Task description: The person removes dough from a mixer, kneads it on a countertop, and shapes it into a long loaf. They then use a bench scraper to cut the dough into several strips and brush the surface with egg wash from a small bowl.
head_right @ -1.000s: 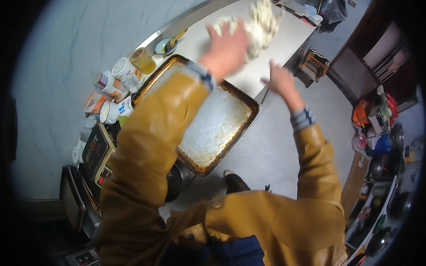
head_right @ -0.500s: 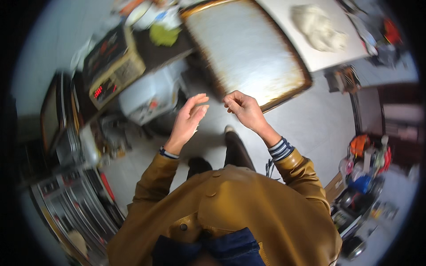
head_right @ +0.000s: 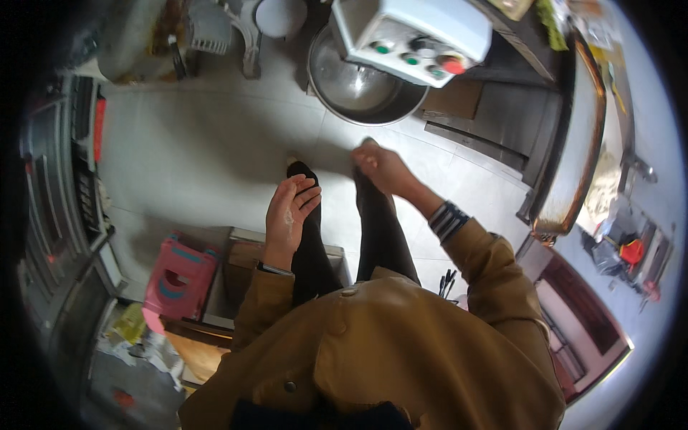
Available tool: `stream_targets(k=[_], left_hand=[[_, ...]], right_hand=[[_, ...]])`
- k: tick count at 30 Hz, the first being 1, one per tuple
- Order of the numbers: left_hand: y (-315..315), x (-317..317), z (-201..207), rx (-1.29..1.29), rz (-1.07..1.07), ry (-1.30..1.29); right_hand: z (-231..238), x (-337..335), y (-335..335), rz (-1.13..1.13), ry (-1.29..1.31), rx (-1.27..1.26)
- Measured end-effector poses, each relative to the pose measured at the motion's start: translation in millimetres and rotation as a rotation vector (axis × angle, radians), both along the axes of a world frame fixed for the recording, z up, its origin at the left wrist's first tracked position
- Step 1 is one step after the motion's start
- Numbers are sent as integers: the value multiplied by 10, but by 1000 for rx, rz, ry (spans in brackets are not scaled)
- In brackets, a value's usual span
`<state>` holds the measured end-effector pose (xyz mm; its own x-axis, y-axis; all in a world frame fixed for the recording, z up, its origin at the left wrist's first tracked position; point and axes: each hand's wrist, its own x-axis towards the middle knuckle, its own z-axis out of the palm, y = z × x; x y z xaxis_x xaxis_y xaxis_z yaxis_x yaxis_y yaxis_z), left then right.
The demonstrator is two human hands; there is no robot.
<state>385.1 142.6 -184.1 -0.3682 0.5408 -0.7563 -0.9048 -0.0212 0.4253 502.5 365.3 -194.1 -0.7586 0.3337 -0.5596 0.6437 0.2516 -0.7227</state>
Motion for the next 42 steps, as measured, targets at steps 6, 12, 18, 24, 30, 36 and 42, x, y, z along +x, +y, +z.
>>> stream_targets(k=[6, 12, 18, 24, 30, 36, 42], left_hand=[[-2, 397, -1073, -11, 198, -166], [304, 750, -2019, -36, 309, -307], [440, 945, -2593, -27, 372, -275], [473, 1032, -2900, -168, 378, -346], [587, 949, -2940, -16, 461, -476], [539, 722, -2968, -39, 543, -539], [519, 662, -2898, 23, 550, -516]], right_hand=[[-1849, -181, 992, 12, -151, 212], [-3226, -335, 1799, 31, -335, 336], [-4072, -570, 2169, 85, -182, 456], [-4415, -783, 2484, 158, -255, 606], [-4613, -1133, 2476, 324, -72, 868], [-4731, -1687, 2851, 184, -156, 964], [-4761, -1767, 2747, 189, -113, 906]])
